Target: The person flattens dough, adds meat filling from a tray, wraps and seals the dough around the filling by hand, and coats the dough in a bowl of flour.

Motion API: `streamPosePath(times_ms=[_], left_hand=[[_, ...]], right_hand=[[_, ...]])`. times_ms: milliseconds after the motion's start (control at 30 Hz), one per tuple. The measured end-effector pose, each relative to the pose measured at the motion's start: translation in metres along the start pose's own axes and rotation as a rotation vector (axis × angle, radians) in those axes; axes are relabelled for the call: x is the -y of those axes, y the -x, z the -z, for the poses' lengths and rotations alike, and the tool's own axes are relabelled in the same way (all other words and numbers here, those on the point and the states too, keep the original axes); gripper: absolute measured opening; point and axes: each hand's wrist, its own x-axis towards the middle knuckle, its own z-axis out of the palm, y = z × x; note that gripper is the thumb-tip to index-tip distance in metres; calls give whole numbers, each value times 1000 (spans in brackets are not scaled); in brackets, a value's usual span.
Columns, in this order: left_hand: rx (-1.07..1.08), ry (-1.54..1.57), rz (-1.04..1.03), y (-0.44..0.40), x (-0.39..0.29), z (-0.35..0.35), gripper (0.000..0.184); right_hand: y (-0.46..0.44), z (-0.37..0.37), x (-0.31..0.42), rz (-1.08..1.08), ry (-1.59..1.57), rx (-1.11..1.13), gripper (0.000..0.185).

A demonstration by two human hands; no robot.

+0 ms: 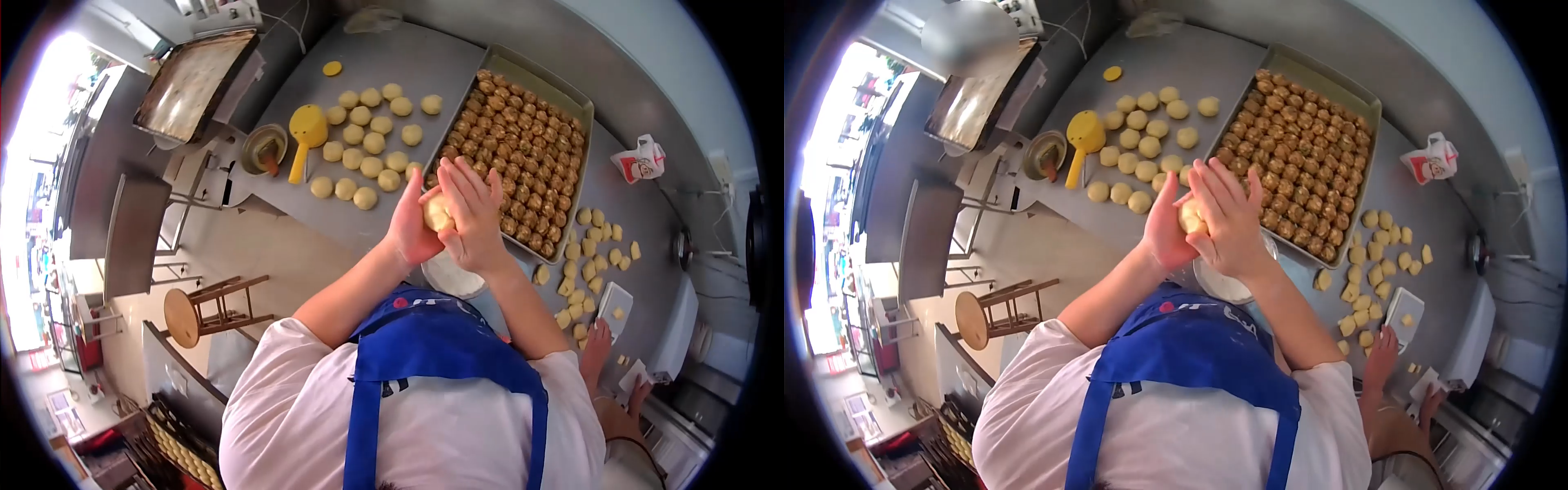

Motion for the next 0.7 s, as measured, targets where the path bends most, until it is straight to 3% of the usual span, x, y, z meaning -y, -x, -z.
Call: streamPosePath(times_ms=[67, 100, 133, 167, 200, 267, 300, 333, 367, 400, 467, 533, 567, 600, 633, 667, 700], left_hand=[[227, 267, 8, -16, -1, 34, 56], [-288, -52, -65, -13, 3, 3, 44], [-288, -54, -51, -18, 1, 9, 44], [-233, -15, -14, -22, -2, 15, 44], [-179, 25, 26, -26, -4, 20, 43], [-200, -1, 72, -35, -14, 24, 50], [-226, -19, 94, -37, -18, 23, 57], [-252, -36, 116, -37, -22, 22, 65], [-144, -130, 167, -36, -23, 19, 75], [-211, -130, 243, -41, -20, 20, 75], [-204, -426, 228, -44, -16, 30, 77], [-108, -226, 333, -59, -30, 62, 82], [-171, -232, 368, -63, -36, 62, 88], [-229, -242, 405, -70, -43, 61, 94], [-277, -193, 487, -82, -54, 84, 70], [-308, -527, 442, -97, -67, 105, 48], [-336, -621, 449, -116, -93, 107, 34]], right_hand=[[-1, 1, -11, 25, 103, 78, 60], [4, -5, -17, 103, 48, 63, 57], [8, -15, -29, 186, -3, 44, 55], [-3, -30, -45, 343, 149, -64, 49], [5, -32, -47, 325, 160, -67, 49], [10, -29, -42, -183, -123, 48, 40], [14, -43, -51, -323, -251, -153, 31], [17, -46, -58, -339, -241, -166, 31], [22, -46, -65, -346, -225, -180, 29], [24, -46, -69, -352, -209, -194, 27], [23, -48, -66, -404, -307, -277, 24], [12, -43, -59, -402, -319, -97, 24], [6, -44, -56, -477, -310, -4, 37], [12, -63, -52, -587, -68, 2, 59], [20, -62, -53, -547, 81, 48, 64], [32, -59, -52, -513, 231, 95, 70], [49, -54, -52, -544, 252, 77, 70]])
